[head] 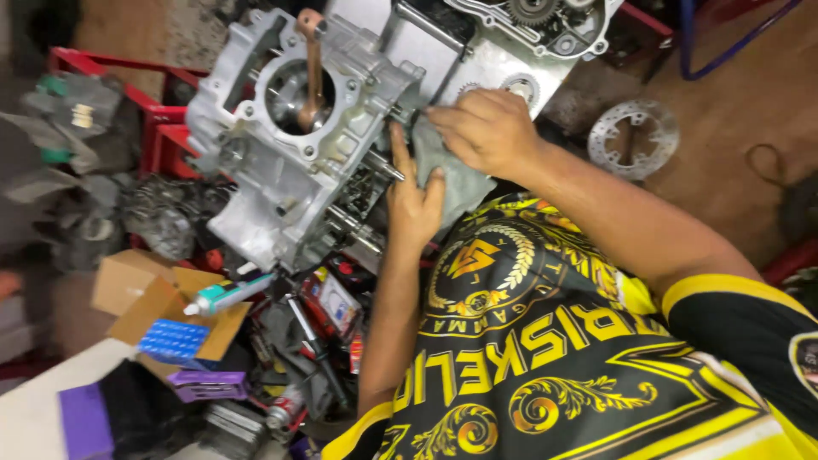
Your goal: The person wipes small metal engine components with a gray cloth, tightens a bolt on a motorcycle engine crankcase using a torque wrench, and handles gears, washers and a clutch assembly laid out on the workbench, moving parts around as they clean and work on the engine.
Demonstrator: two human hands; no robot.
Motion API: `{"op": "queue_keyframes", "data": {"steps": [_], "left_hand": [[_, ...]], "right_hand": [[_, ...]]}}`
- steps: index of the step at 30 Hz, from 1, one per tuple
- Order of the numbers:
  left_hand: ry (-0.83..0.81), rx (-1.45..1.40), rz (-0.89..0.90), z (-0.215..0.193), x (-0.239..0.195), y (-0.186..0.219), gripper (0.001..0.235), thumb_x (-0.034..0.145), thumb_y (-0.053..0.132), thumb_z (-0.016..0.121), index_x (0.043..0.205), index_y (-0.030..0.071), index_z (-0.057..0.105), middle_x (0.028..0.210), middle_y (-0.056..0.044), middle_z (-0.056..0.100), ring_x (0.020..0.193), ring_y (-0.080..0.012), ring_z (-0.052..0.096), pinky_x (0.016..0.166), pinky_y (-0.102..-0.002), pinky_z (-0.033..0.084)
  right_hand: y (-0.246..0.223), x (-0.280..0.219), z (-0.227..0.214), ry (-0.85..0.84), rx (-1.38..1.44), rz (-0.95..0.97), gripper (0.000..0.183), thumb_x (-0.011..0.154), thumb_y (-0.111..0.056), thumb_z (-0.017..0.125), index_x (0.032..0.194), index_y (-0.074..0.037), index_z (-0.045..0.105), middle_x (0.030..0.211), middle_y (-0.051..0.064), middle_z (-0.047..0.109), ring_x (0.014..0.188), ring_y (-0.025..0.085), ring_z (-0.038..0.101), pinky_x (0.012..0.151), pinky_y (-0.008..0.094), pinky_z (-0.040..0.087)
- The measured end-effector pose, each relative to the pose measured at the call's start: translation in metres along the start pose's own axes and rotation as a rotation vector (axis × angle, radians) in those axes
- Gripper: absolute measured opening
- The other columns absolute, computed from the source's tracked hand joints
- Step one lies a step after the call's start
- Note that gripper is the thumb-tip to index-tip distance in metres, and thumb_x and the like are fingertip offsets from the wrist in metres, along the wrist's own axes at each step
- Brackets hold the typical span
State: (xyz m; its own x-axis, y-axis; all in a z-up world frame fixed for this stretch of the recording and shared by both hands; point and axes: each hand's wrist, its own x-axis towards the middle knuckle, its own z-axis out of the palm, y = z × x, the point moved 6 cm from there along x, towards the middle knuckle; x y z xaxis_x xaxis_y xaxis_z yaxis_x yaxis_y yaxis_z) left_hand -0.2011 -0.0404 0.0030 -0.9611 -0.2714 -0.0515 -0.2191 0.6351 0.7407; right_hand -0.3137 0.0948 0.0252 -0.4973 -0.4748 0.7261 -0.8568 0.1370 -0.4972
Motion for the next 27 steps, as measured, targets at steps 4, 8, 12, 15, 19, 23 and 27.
{"op": "queue_keyframes", "data": {"steps": [4,8,12,15,19,23,27], "left_hand": [[0.055,-0.074,0.051,-0.014,-0.029,0.008,0.061,0.096,0.012,0.064,0.155,0.008,0.047,0.131,-0.032,0.065,0.117,-0.048,0.065,0.094,-0.053,0.056],[-0.066,-0.141,-0.068,-0.014,-0.059,0.003,0.048,0.1,0.014,0.057,0.145,0.001,0.052,0.145,-0.02,0.06,0.133,-0.0327,0.062,0.113,-0.039,0.05],[-0.054,-0.169,-0.109,-0.015,-0.074,0.001,0.043,0.1,0.018,0.058,0.141,0.005,0.058,0.137,-0.015,0.068,0.126,-0.0289,0.068,0.107,-0.038,0.054],[-0.013,-0.328,-0.174,-0.013,-0.08,-0.005,0.053,0.099,0.014,0.059,0.149,-0.002,0.046,0.154,-0.019,0.052,0.145,-0.0278,0.049,0.124,-0.038,0.036],[0.046,-0.829,-0.201,-0.007,-0.093,-0.01,0.068,0.099,0.003,0.061,0.156,0.012,0.024,0.117,-0.025,0.07,0.094,-0.0209,0.068,0.079,-0.032,0.058],[0.141,-1.129,-0.22,0.003,-0.103,-0.032,0.06,0.09,0.021,0.078,0.133,0.01,0.038,0.114,-0.011,0.063,0.104,-0.0181,0.062,0.088,-0.032,0.052],[0.166,-1.369,-0.227,0.019,-0.103,-0.047,0.034,0.094,0.02,0.077,0.115,0.011,0.052,0.11,-0.006,0.066,0.097,-0.0169,0.063,0.083,-0.031,0.051]], "right_hand": [[0.044,-0.074,-0.007,-0.071,-0.113,0.158,0.021,0.09,-0.013,0.079,0.109,-0.003,0.079,0.084,0.016,0.064,0.079,0.036,0.067,0.067,0.048,0.053],[0.089,-0.115,-0.007,-0.583,-0.336,0.77,0.069,0.093,-0.039,0.075,0.147,-0.001,0.054,0.129,0.022,0.058,0.118,0.037,0.049,0.1,0.052,0.04],[0.103,-0.113,0.004,-0.717,-0.35,0.853,0.088,0.089,-0.048,0.071,0.158,-0.003,0.042,0.147,0.025,0.047,0.134,0.045,0.036,0.11,0.058,0.026],[0.113,-0.114,0.012,-0.702,-0.437,0.721,0.085,0.087,-0.052,0.073,0.154,-0.004,0.05,0.139,0.023,0.059,0.127,0.044,0.045,0.1,0.052,0.033],[0.118,-0.123,0.016,-0.634,-0.512,0.576,0.078,0.084,-0.052,0.074,0.148,-0.01,0.061,0.132,0.02,0.066,0.12,0.041,0.05,0.09,0.047,0.035],[0.108,-0.126,0.001,-0.352,-0.448,0.431,0.053,0.083,-0.031,0.079,0.131,-0.009,0.07,0.116,0.01,0.071,0.105,0.034,0.055,0.084,0.044,0.037],[0.088,-0.089,-0.007,-0.637,-0.293,0.679,0.052,0.094,-0.028,0.07,0.141,-0.004,0.064,0.133,0.019,0.067,0.125,0.04,0.05,0.103,0.054,0.034]]}}
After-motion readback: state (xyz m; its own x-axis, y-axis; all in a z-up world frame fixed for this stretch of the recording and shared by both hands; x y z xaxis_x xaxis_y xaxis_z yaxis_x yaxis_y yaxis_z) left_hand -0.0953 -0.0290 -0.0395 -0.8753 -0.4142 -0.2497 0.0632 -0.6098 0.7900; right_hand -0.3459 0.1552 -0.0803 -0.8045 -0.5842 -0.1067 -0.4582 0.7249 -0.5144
